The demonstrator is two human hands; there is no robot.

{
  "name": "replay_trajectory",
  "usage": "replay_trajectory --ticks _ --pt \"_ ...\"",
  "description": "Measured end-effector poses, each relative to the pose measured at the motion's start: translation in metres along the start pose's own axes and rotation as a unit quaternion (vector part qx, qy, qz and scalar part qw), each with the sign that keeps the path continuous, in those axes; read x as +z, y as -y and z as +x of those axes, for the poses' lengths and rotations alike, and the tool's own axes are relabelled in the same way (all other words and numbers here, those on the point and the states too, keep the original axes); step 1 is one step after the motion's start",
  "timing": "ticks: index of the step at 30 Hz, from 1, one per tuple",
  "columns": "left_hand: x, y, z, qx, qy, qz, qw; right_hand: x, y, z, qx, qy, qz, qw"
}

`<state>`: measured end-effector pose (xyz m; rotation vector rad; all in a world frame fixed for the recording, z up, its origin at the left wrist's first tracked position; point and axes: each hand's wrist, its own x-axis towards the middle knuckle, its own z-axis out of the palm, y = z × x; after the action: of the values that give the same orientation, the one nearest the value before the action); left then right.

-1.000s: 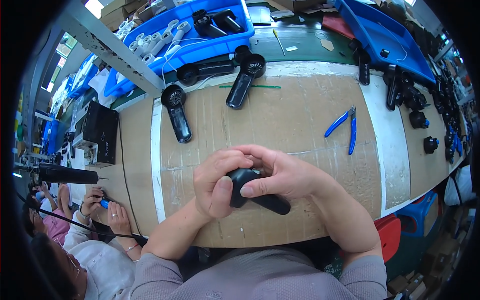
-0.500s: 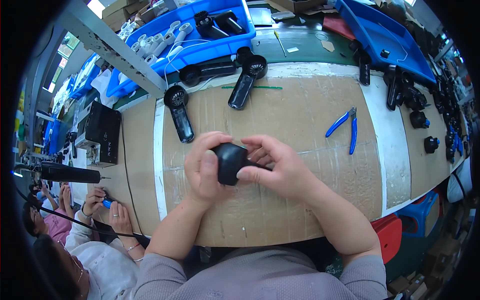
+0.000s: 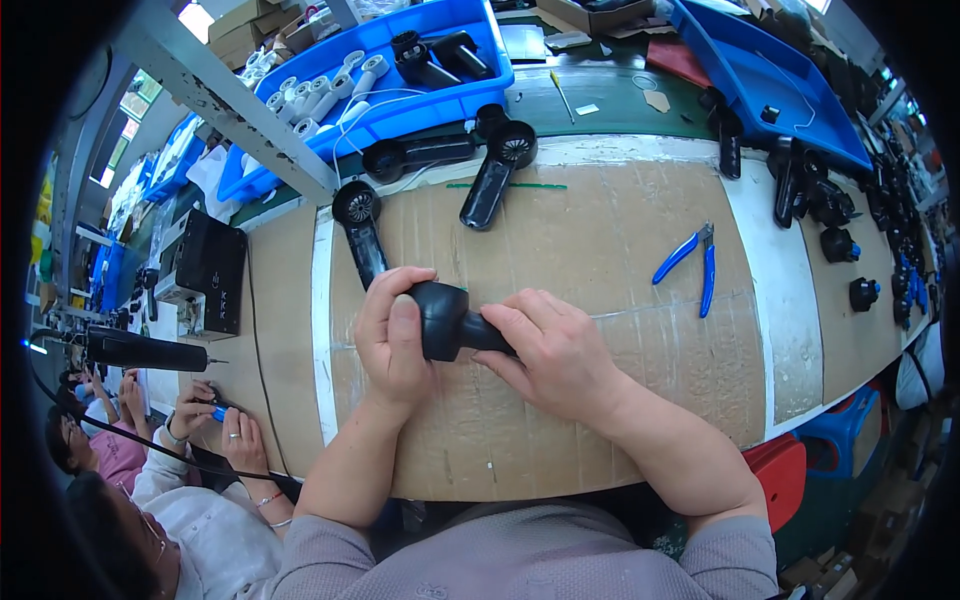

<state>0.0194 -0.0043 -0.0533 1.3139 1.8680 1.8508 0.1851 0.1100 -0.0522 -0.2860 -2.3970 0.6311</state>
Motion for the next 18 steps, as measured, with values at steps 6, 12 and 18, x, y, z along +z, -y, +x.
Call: replay_trajectory --ticks 6,12,18 --pt "0.0016 -0.0095 0.0092 0.075 0.054 0.103 0.99 -0.0041 -0.0039 -0.0028 0.007 0.016 -0.019 1.0" --pt "0.0 -0.0052 0.0095 0.12 0.1 0.108 0.982 -0.0026 -0.0022 -0.0045 0.004 0.023 -0.026 0.999" --pt "0.0003 -0.0054 0.0117 0.075 0.111 0.11 0.985 0.0028 0.0 -0.006 0.003 0.023 -0.026 0.999"
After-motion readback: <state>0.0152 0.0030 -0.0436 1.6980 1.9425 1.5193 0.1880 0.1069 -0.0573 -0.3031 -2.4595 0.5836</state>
